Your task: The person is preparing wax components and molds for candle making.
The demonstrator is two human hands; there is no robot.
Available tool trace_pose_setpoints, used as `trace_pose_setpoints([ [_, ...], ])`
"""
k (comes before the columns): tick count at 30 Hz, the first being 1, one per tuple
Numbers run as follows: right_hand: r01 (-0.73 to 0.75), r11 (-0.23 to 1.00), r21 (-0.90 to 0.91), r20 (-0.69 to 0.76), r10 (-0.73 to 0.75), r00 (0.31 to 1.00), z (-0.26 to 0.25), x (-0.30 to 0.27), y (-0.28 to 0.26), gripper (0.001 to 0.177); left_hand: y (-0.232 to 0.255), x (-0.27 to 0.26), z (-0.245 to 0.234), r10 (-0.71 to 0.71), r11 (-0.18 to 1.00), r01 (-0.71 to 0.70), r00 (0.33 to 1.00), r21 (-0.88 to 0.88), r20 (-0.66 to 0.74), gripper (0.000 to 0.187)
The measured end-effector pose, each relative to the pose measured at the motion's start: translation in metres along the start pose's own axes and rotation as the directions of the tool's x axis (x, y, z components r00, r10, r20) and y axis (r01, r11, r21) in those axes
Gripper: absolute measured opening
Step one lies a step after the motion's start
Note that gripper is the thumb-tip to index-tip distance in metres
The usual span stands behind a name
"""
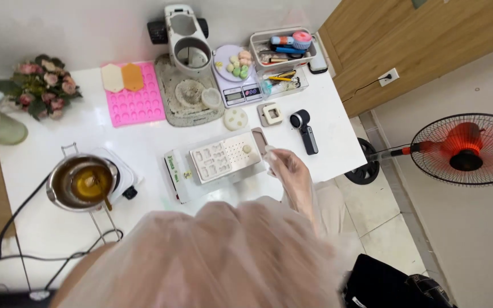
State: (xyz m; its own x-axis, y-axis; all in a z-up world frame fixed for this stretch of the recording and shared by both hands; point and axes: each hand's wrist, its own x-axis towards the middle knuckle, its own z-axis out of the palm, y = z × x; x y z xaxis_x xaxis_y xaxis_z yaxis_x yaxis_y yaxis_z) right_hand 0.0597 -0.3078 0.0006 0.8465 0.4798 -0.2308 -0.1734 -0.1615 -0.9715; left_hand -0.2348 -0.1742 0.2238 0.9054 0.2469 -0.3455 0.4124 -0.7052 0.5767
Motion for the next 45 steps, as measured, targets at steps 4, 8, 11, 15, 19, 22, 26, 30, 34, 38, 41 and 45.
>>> trace_pose_setpoints([
  [4, -0.106, 0.993, 0.049, -0.157, 0.113, 0.981, -0.020, -0.017, -0.010, 0.037, 0.000, 0.101, -0.046, 0.034, 0.997, -0.030, 0.998, 0.073, -0.059, 0.041],
  [8, -0.108, 0.984, 0.140, -0.296, 0.146, 0.944, -0.025, -0.031, -0.021, 0.038, -0.001, 0.165, -0.030, 0.058, 0.992, -0.049, 0.996, 0.119, -0.072, 0.040],
  [11, -0.133, 0.983, 0.122, -0.346, 0.168, 0.923, -0.028, -0.026, -0.033, 0.039, -0.017, 0.191, 0.013, -0.071, 0.992, 0.063, 0.995, 0.106, 0.071, 0.038],
  [15, -0.151, 0.988, 0.023, -0.272, 0.152, 0.950, -0.022, -0.019, -0.021, 0.034, -0.021, 0.199, 0.021, -0.065, 0.996, 0.039, 0.926, 0.075, 0.373, 0.043],
  [19, -0.100, 0.995, -0.022, -0.116, 0.097, 0.989, -0.002, -0.016, -0.003, 0.022, -0.048, 0.207, 0.051, 0.111, 0.988, -0.108, 0.994, -0.115, 0.020, 0.032],
  [22, 0.000, 0.979, -0.203, 0.021, 0.005, 1.000, -0.012, 0.003, 0.019, 0.025, -0.063, 0.208, 0.047, 0.115, 0.983, -0.129, 0.987, -0.132, -0.108, 0.027],
  [26, -0.036, 0.954, -0.299, 0.073, 0.060, 0.995, -0.014, 0.046, -0.013, 0.025, -0.064, 0.201, 0.028, -0.056, 0.981, 0.017, 0.977, -0.191, -0.203, 0.030],
  [30, -0.028, 0.942, -0.334, 0.124, 0.074, 0.990, -0.027, 0.102, -0.004, 0.021, -0.070, 0.207, 0.046, -0.297, 0.917, 0.160, 0.885, -0.366, -0.359, 0.029],
  [34, 0.018, 0.917, -0.399, 0.178, 0.058, 0.982, -0.060, 0.138, 0.038, 0.022, -0.049, 0.222, 0.055, -0.428, 0.895, 0.284, 0.764, -0.345, -0.482, 0.024],
  [38, 0.049, 0.894, -0.445, 0.154, 0.022, 0.988, -0.081, 0.144, 0.034, 0.021, -0.021, 0.250, 0.052, -0.420, 0.892, 0.264, 0.784, -0.366, -0.457, 0.024],
  [41, -0.079, 0.826, -0.559, 0.086, 0.153, 0.984, -0.082, 0.156, 0.018, 0.026, -0.005, 0.275, 0.048, -0.364, 0.917, 0.224, 0.808, -0.329, -0.464, 0.025],
  [45, -0.059, 0.736, -0.675, 0.148, 0.213, 0.966, -0.088, 0.179, 0.024, 0.033, 0.014, 0.300, 0.052, -0.341, 0.936, 0.259, 0.828, -0.237, -0.446, 0.024],
])
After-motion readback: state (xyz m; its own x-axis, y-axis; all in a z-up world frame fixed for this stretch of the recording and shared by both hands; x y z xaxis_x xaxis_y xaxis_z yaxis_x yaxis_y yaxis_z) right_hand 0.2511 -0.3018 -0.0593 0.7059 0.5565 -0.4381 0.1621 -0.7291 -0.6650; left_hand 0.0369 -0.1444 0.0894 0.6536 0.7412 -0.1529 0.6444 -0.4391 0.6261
